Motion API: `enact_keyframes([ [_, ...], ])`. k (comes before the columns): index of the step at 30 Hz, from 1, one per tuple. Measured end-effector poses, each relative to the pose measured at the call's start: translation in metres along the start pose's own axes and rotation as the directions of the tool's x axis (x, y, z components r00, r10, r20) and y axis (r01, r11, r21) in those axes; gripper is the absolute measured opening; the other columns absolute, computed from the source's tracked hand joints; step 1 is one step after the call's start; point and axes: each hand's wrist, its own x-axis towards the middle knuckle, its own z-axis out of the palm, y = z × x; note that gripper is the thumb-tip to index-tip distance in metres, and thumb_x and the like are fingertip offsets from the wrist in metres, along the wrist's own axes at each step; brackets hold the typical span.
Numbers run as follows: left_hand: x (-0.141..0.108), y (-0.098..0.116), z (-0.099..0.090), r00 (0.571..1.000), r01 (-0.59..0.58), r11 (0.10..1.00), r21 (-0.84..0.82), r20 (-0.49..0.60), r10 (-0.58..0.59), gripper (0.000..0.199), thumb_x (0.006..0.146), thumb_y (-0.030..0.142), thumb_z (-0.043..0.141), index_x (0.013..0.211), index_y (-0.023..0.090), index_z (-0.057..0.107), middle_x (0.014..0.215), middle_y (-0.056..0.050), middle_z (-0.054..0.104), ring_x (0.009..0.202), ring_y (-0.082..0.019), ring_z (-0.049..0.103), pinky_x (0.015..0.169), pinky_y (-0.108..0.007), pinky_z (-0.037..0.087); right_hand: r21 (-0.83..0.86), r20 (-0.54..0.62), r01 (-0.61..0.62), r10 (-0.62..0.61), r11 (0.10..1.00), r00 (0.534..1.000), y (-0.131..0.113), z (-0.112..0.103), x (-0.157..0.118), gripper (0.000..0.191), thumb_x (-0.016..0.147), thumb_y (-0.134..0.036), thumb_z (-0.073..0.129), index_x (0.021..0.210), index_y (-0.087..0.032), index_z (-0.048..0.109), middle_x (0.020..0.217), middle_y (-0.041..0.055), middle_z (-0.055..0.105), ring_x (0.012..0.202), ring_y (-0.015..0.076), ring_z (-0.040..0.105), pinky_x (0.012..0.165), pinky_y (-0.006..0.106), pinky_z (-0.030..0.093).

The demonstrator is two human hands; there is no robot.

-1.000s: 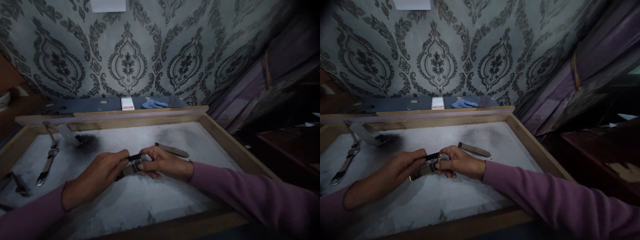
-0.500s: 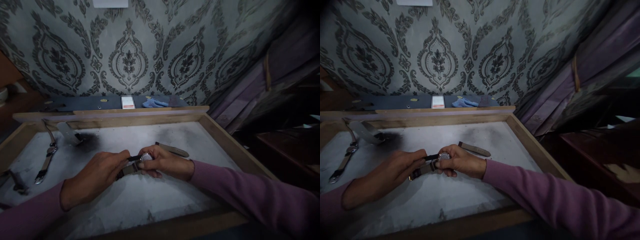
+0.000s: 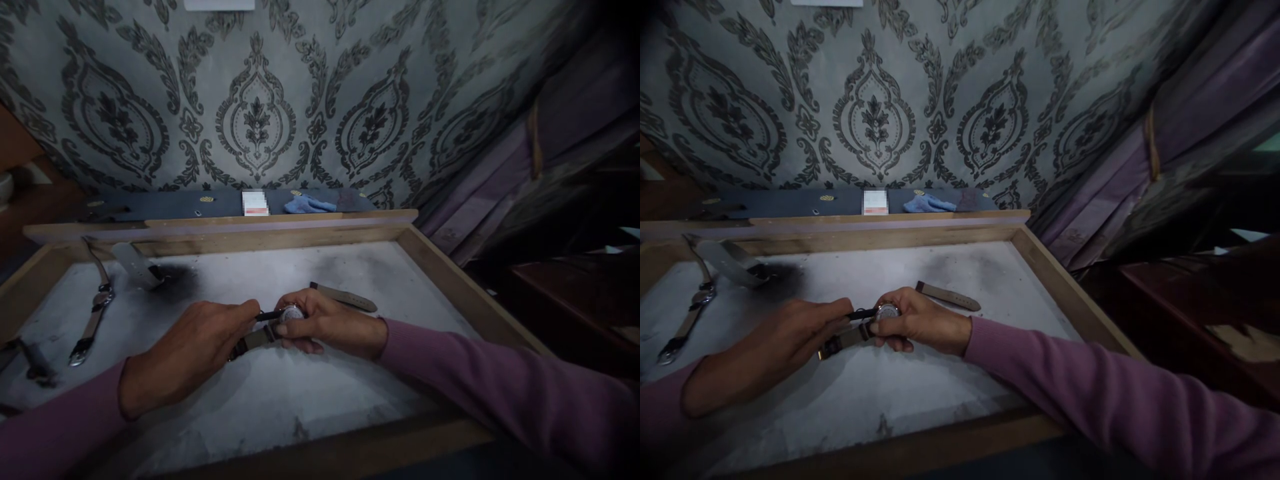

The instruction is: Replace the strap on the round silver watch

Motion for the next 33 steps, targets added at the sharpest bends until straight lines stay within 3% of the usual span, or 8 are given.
enact_keyframes([
  [16, -0.0017, 0.0002, 0.0064, 1.0, -0.011, 1.0, -0.014, -0.026, 0.01, 0.021, 0.094, 0.013, 0.033, 0.082, 0.02, 0.049, 0.06, 0.006, 0.045, 0.049, -0.01, 0.036, 0.049, -0.025, 0.024, 0.007, -0.034, 0.014, -0.014, 1.0, 0.999, 0.0016, 0.0012, -0.0004, 0.027, 0.071, -0.032, 0.077, 0.075, -0.014, 0.057, 0.061, -0.004, 0.062, 0.041, 0.0031, 0.044, 0.036, 0.015, 0.033],
  [23, 0.0015, 0.0013, 0.0056, 0.993, 0.093, 0.975, -0.201, -0.047, -0.104, 0.023, 0.1, 0.029, 0.035, 0.085, 0.02, 0.05, 0.062, 0.006, 0.047, 0.056, -0.011, 0.046, 0.054, -0.024, 0.034, 0.002, 0.0, 0.058, -0.058, 0.998, 0.998, 0.0037, -0.0012, 0.0019, 0.027, 0.072, -0.029, 0.078, 0.074, -0.014, 0.056, 0.061, -0.0039, 0.062, 0.041, 0.0023, 0.045, 0.036, 0.014, 0.035],
  [27, 0.0033, -0.0035, 0.005, 0.99, 0.137, 0.959, -0.249, 0.0, -0.142, 0.025, 0.097, 0.035, 0.043, 0.087, 0.018, 0.058, 0.068, 0.003, 0.057, 0.061, -0.012, 0.051, 0.054, -0.023, 0.037, 0.026, -0.007, 0.059, -0.059, 0.998, 0.998, 0.0043, -0.0015, 0.0022, 0.028, 0.072, -0.028, 0.079, 0.074, -0.013, 0.056, 0.062, -0.0033, 0.062, 0.042, 0.0022, 0.045, 0.036, 0.014, 0.034],
  [33, 0.0063, -0.0035, 0.0057, 0.987, 0.155, 0.956, -0.248, -0.011, -0.163, 0.034, 0.098, 0.035, 0.041, 0.077, 0.016, 0.06, 0.065, 0.002, 0.055, 0.059, -0.012, 0.049, 0.055, -0.024, 0.037, 0.049, -0.003, 0.048, -0.048, 0.998, 0.999, 0.0034, -0.0015, 0.0018, 0.028, 0.071, -0.027, 0.08, 0.076, -0.013, 0.056, 0.062, -0.0028, 0.063, 0.041, 0.0023, 0.046, 0.036, 0.014, 0.034],
])
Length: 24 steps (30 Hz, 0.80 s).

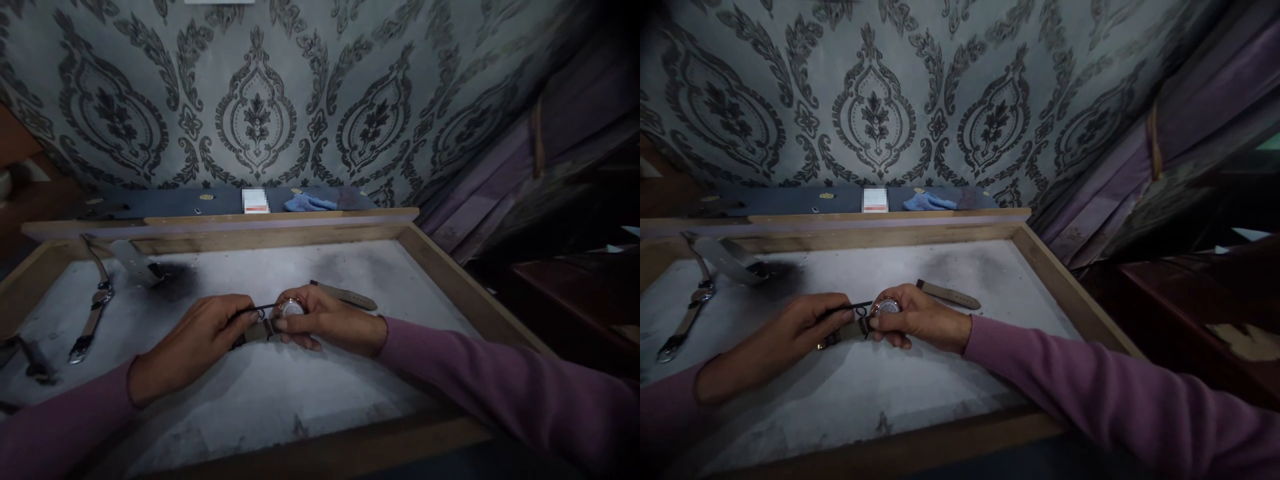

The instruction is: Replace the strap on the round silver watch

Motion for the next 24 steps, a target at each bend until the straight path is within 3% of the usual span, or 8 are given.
enact_keyframes([
  [13, 0.0026, -0.0028, 0.005, 0.996, 0.026, 0.991, -0.133, 0.086, -0.015, 0.027, 0.094, 0.038, 0.049, 0.085, 0.017, 0.063, 0.074, 0.0, 0.062, 0.066, -0.014, 0.053, 0.06, -0.024, 0.041, -0.07, -0.012, 0.017, -0.018, 0.997, 1.0, 0.002, 0.0037, 0.0, 0.034, 0.071, -0.038, 0.078, 0.079, -0.014, 0.056, 0.061, -0.0041, 0.061, 0.043, 0.0037, 0.047, 0.038, 0.015, 0.037],
  [18, 0.0016, -0.0013, 0.0053, 0.997, 0.029, 0.992, -0.123, 0.081, -0.019, 0.023, 0.095, 0.034, 0.049, 0.083, 0.017, 0.061, 0.074, 0.001, 0.059, 0.069, -0.014, 0.053, 0.062, -0.025, 0.04, -0.097, -0.001, 0.045, -0.046, 0.994, 0.999, 0.003, 0.0033, 0.0004, 0.032, 0.075, -0.038, 0.076, 0.081, -0.014, 0.056, 0.063, -0.0036, 0.061, 0.045, 0.0041, 0.049, 0.04, 0.016, 0.038],
  [24, -0.0015, 0.0067, 0.0036, 0.996, -0.055, 0.998, -0.039, 0.065, 0.057, 0.018, 0.098, 0.027, 0.043, 0.087, 0.019, 0.056, 0.082, 0.001, 0.054, 0.076, -0.016, 0.053, 0.07, -0.029, 0.04, -0.109, 0.011, 0.041, -0.04, 0.993, 0.999, 0.0017, 0.0032, 0.0, 0.027, 0.077, -0.033, 0.073, 0.082, -0.015, 0.053, 0.066, -0.0029, 0.062, 0.047, 0.0036, 0.05, 0.042, 0.015, 0.04],
])
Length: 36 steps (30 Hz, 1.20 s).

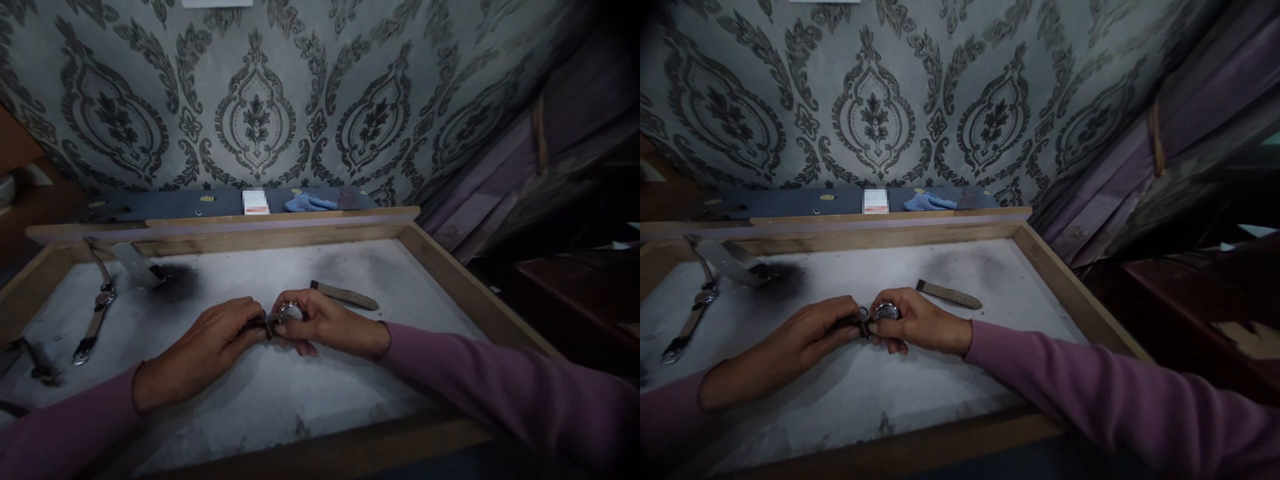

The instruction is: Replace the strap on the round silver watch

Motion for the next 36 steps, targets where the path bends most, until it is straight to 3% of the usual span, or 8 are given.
enact_keyframes([
  [7, -0.0019, -0.0026, 0.0007, 0.999, -0.037, 0.999, 0.031, 0.035, 0.036, 0.017, 0.099, 0.026, 0.04, 0.099, 0.021, 0.056, 0.092, -0.002, 0.057, 0.086, -0.018, 0.055, 0.076, -0.032, 0.043, 0.026, 0.033, 0.03, -0.031, 0.999, 0.999, 0.0049, -0.0016, 0.0, 0.019, 0.078, -0.023, 0.07, 0.083, -0.015, 0.053, 0.067, -0.0039, 0.06, 0.048, 0.0038, 0.053, 0.043, 0.015, 0.042],
  [14, -0.0007, -0.0036, -0.001, 0.997, 0.014, 0.999, -0.029, 0.08, -0.011, 0.019, 0.098, 0.029, 0.042, 0.093, 0.021, 0.058, 0.083, 0.0, 0.064, 0.076, -0.016, 0.057, 0.071, -0.028, 0.045, 0.102, 0.066, 0.051, -0.058, 0.993, 0.996, 0.0069, -0.0039, 0.001, 0.021, 0.08, -0.028, 0.071, 0.084, -0.014, 0.055, 0.069, -0.0024, 0.062, 0.048, 0.0047, 0.053, 0.041, 0.015, 0.041],
  [22, 0.0006, -0.0032, -0.004, 0.996, -0.003, 0.996, -0.084, 0.088, 0.011, 0.023, 0.098, 0.033, 0.04, 0.092, 0.021, 0.058, 0.083, -0.001, 0.063, 0.077, -0.016, 0.057, 0.074, -0.028, 0.048, 0.192, 0.086, 0.029, -0.047, 0.981, 0.995, 0.0092, -0.0061, 0.0016, 0.01, 0.083, -0.019, 0.058, 0.09, -0.012, 0.058, 0.073, 0.0028, 0.066, 0.051, 0.0073, 0.057, 0.043, 0.017, 0.043],
  [29, -0.0001, -0.0009, -0.0037, 0.996, -0.001, 0.995, -0.101, 0.085, 0.009, 0.021, 0.098, 0.031, 0.04, 0.092, 0.021, 0.058, 0.086, -0.001, 0.064, 0.079, -0.017, 0.057, 0.078, -0.031, 0.049, 0.121, 0.083, 0.03, -0.04, 0.992, 0.996, 0.0035, -0.0043, -0.0007, 0.015, 0.081, -0.019, 0.066, 0.09, -0.012, 0.056, 0.075, 0.0015, 0.063, 0.054, 0.0065, 0.056, 0.047, 0.017, 0.044],
  [36, -0.001, -0.0016, -0.0065, 0.997, -0.003, 0.996, -0.095, 0.076, 0.01, 0.021, 0.098, 0.03, 0.04, 0.092, 0.02, 0.058, 0.082, -0.001, 0.062, 0.073, -0.015, 0.056, 0.068, -0.028, 0.047, 0.103, 0.108, 0.026, -0.037, 0.994, 0.993, 0.0016, -0.0046, -0.0025, 0.022, 0.08, -0.021, 0.069, 0.096, -0.014, 0.055, 0.079, 0.0004, 0.063, 0.06, 0.0064, 0.057, 0.054, 0.019, 0.045],
])
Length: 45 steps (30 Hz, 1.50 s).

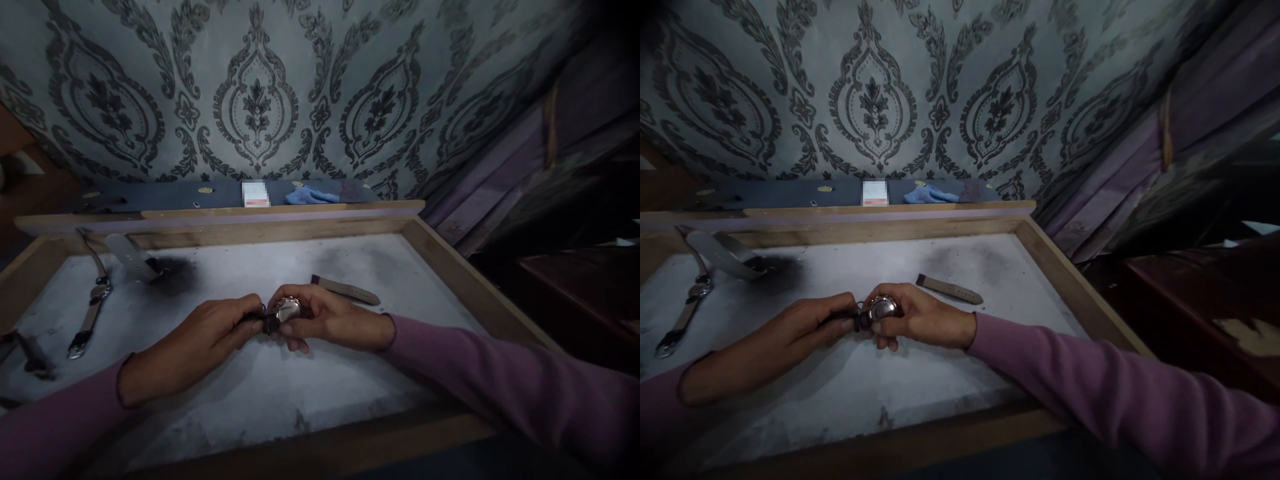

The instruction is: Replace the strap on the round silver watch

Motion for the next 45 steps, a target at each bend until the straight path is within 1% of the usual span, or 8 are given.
enact_keyframes([
  [6, -0.001, -0.001, -0.002, 1.0, 0.002, 1.0, 0.0, 0.01, -0.002, 0.022, 0.098, 0.03, 0.039, 0.092, 0.019, 0.057, 0.081, -0.001, 0.061, 0.073, -0.015, 0.055, 0.067, -0.027, 0.045, -0.035, 0.01, 0.016, -0.016, 0.999, 1.0, 0.002, 0.0, -0.001, 0.028, 0.081, -0.024, 0.07, 0.101, -0.014, 0.054, 0.08, 0.0005, 0.063, 0.062, 0.0073, 0.057, 0.057, 0.021, 0.046],
  [11, -0.001, -0.002, -0.002, 0.999, 0.046, 0.999, 0.002, 0.017, -0.046, 0.022, 0.099, 0.032, 0.038, 0.091, 0.02, 0.055, 0.081, 0.002, 0.058, 0.074, -0.015, 0.053, 0.066, -0.026, 0.041, -0.059, -0.011, 0.034, -0.035, 0.998, 0.999, -0.001, 0.002, -0.002, 0.028, 0.082, -0.028, 0.07, 0.099, -0.015, 0.052, 0.072, -0.0025, 0.06, 0.061, 0.0086, 0.056, 0.058, 0.023, 0.045],
  [19, -0.002, -0.001, -0.001, 0.998, 0.065, 0.996, 0.068, -0.019, -0.063, 0.025, 0.1, 0.035, 0.037, 0.086, 0.02, 0.052, 0.076, 0.003, 0.053, 0.069, -0.014, 0.05, 0.063, -0.027, 0.037, -0.09, -0.045, 0.046, -0.05, 0.995, 0.998, -0.001, 0.002, -0.002, 0.027, 0.083, -0.028, 0.069, 0.099, -0.014, 0.053, 0.07, -0.0019, 0.061, 0.061, 0.0085, 0.056, 0.06, 0.024, 0.045],
  [22, -0.002, 0.0, 0.0, 0.998, 0.041, 0.995, 0.092, -0.05, -0.037, 0.023, 0.099, 0.031, 0.038, 0.084, 0.02, 0.051, 0.075, 0.003, 0.053, 0.068, -0.014, 0.049, 0.062, -0.027, 0.037, -0.077, -0.045, 0.053, -0.057, 0.996, 0.997, 0.0, 0.002, -0.002, 0.026, 0.083, -0.026, 0.069, 0.1, -0.014, 0.054, 0.072, -0.0014, 0.061, 0.063, 0.0084, 0.057, 0.06, 0.023, 0.046],
  [29, -0.001, -0.002, 0.0, 0.989, -0.028, 0.985, 0.169, -0.137, 0.052, 0.02, 0.099, 0.025, 0.041, 0.08, 0.02, 0.048, 0.072, 0.003, 0.053, 0.064, -0.013, 0.05, 0.06, -0.025, 0.037, -0.021, -0.061, 0.079, -0.08, 0.997, 0.995, 0.003, 0.006, -0.001, 0.026, 0.083, -0.027, 0.069, 0.1, -0.015, 0.054, 0.091, 0.0039, 0.063, 0.071, 0.009, 0.061, 0.062, 0.022, 0.048],
  [33, -0.002, -0.001, 0.0, 0.983, -0.045, 0.974, 0.22, -0.163, 0.082, 0.021, 0.099, 0.026, 0.041, 0.081, 0.02, 0.049, 0.072, 0.003, 0.052, 0.064, -0.013, 0.05, 0.06, -0.026, 0.036, -0.053, -0.082, 0.107, -0.111, 0.993, 0.99, 0.0, 0.008, -0.003, 0.023, 0.084, -0.025, 0.068, 0.1, -0.015, 0.054, 0.089, 0.0038, 0.064, 0.07, 0.0092, 0.06, 0.062, 0.023, 0.048],
  [38, -0.002, 0.0, 0.0, 0.98, -0.057, 0.968, 0.243, -0.17, 0.101, 0.021, 0.099, 0.024, 0.039, 0.081, 0.019, 0.05, 0.073, 0.002, 0.053, 0.065, -0.014, 0.051, 0.06, -0.027, 0.037, -0.07, -0.093, 0.121, -0.127, 0.99, 0.988, -0.004, 0.01, -0.004, 0.02, 0.084, -0.021, 0.066, 0.099, -0.014, 0.055, 0.076, 0.0011, 0.064, 0.066, 0.0095, 0.057, 0.065, 0.025, 0.048],
  [45, -0.002, 0.001, 0.0, 0.984, -0.028, 0.969, 0.246, -0.163, 0.07, 0.021, 0.1, 0.025, 0.038, 0.088, 0.018, 0.054, 0.077, 0.0, 0.056, 0.07, -0.016, 0.052, 0.063, -0.029, 0.039, -0.078, -0.116, 0.127, -0.136, 0.989, 0.984, -0.001, 0.01, -0.004, 0.02, 0.084, -0.022, 0.067, 0.099, -0.014, 0.056, 0.079, 0.0014, 0.067, 0.071, 0.0114, 0.062, 0.072, 0.028, 0.052],
])
